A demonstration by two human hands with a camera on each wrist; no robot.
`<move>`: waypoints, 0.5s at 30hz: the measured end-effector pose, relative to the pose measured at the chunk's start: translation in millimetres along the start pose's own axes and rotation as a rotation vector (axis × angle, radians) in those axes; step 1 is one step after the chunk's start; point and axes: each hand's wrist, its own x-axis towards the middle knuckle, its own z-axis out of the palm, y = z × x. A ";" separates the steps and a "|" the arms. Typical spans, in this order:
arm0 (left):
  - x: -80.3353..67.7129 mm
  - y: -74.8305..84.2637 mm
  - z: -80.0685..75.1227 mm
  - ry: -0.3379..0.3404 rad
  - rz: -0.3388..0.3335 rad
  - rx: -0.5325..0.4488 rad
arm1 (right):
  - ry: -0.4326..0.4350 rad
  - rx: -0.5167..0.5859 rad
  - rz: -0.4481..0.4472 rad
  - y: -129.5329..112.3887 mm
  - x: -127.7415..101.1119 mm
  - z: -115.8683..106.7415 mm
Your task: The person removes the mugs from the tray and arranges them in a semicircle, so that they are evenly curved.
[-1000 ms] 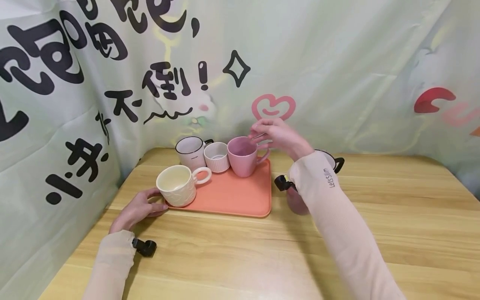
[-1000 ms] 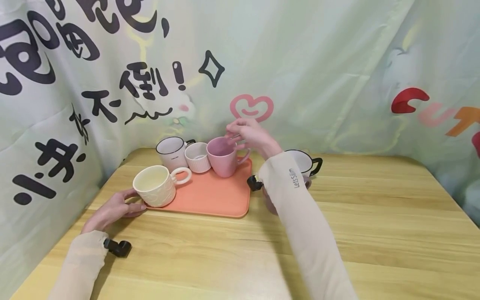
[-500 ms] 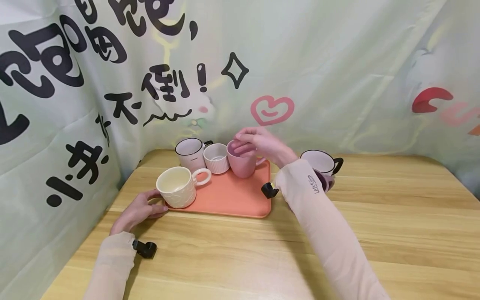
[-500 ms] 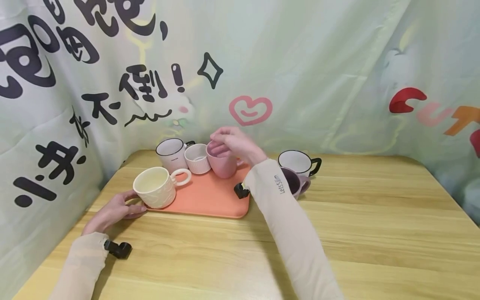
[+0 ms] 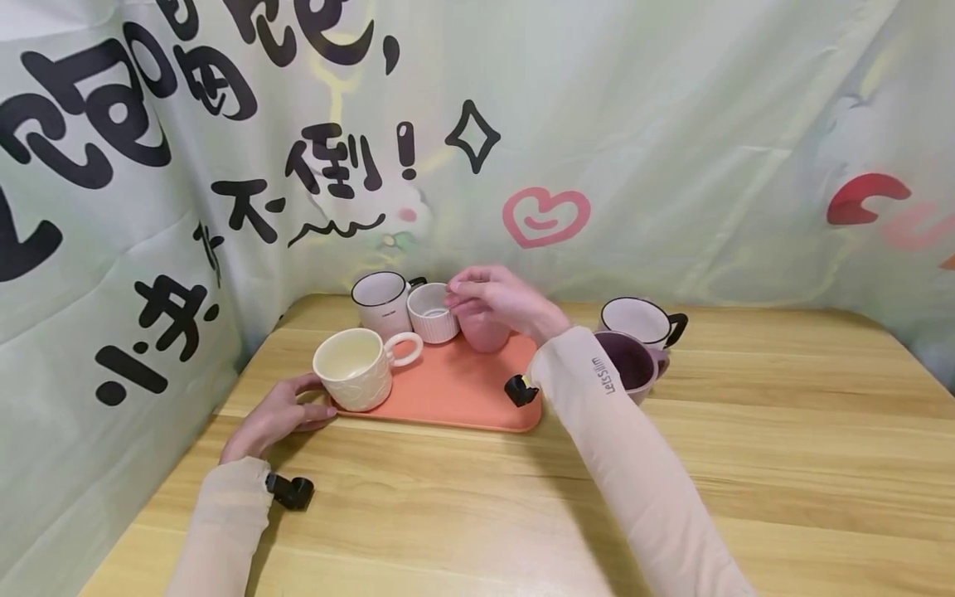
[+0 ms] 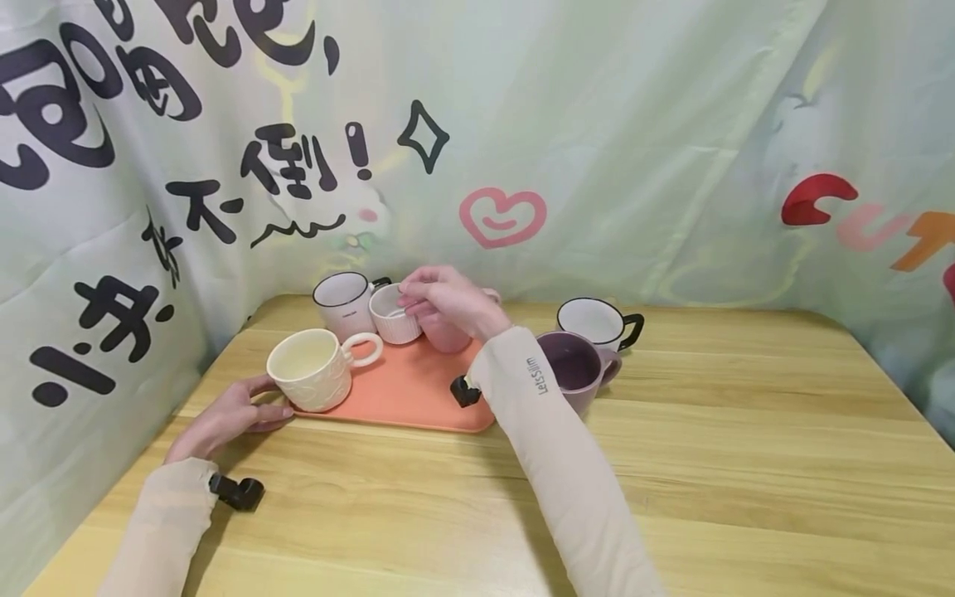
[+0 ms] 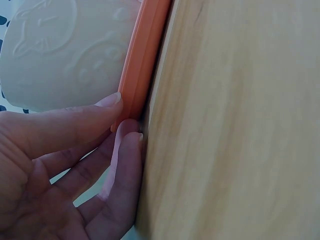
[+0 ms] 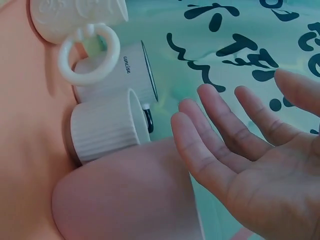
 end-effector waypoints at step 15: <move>1.1 -1.9 0.2 0.001 0.010 -0.003 | -0.076 0.100 0.016 16.6 10.5 21.0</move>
